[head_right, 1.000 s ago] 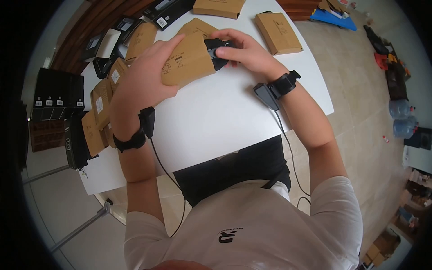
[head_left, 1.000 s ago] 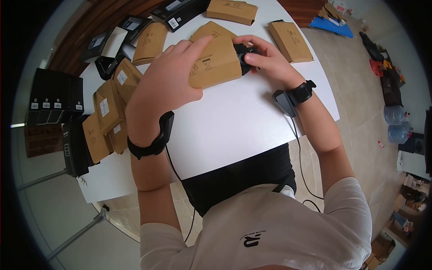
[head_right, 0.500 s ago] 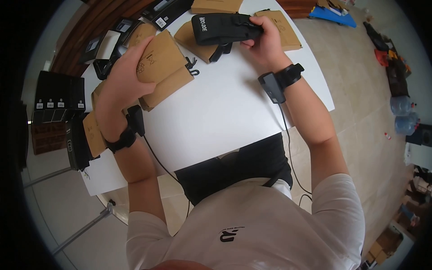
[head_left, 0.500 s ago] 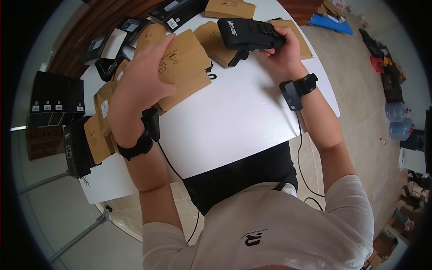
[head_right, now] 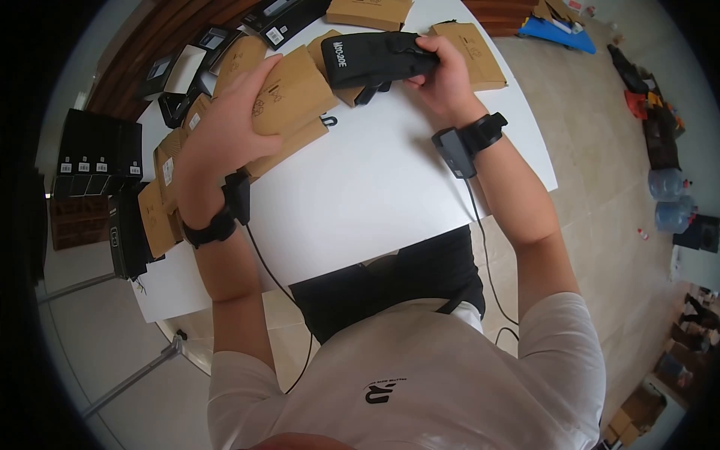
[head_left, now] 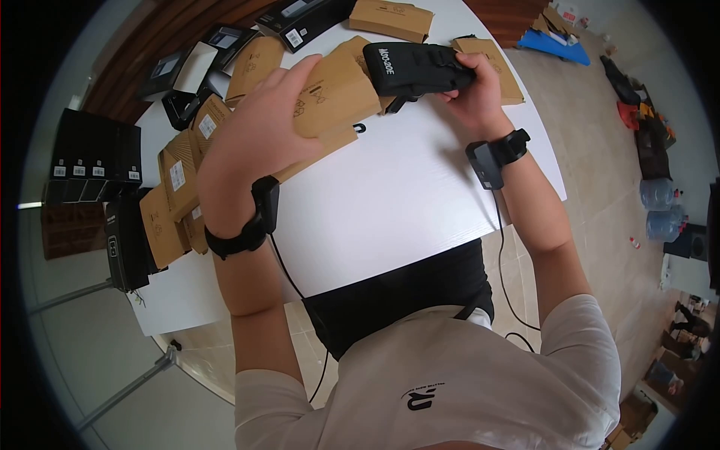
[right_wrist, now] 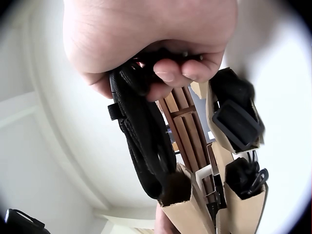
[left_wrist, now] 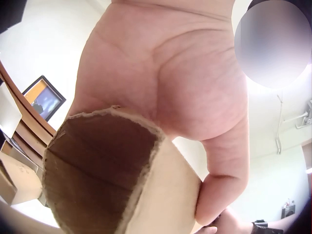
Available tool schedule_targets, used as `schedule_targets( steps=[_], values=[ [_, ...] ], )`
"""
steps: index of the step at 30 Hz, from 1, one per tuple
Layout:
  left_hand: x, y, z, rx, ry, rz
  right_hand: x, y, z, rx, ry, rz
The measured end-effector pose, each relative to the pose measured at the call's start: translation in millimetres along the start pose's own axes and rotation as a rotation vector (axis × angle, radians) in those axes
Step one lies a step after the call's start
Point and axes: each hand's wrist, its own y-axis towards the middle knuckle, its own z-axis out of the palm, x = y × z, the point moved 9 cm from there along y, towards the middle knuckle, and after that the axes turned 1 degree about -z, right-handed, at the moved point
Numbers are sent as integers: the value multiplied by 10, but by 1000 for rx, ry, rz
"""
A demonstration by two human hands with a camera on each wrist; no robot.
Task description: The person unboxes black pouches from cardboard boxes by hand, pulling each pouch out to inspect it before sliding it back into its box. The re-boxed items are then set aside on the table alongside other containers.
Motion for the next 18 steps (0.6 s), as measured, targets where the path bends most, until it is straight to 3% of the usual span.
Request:
schedule_targets(
  steps=[7, 9, 13, 18],
  values=[
    [-133, 28, 98, -3, 3, 52, -41, -38, 126, 44, -30, 14],
    [-216, 40, 157, -6, 71, 81, -70, -95, 286, 177, -117, 29],
    [-329, 73, 216, -35, 127, 147, -124, -149, 365, 264, -227, 72],
    [-401, 61, 201, -92, 143, 214, -119, -196, 436, 177, -268, 35]
  ],
)
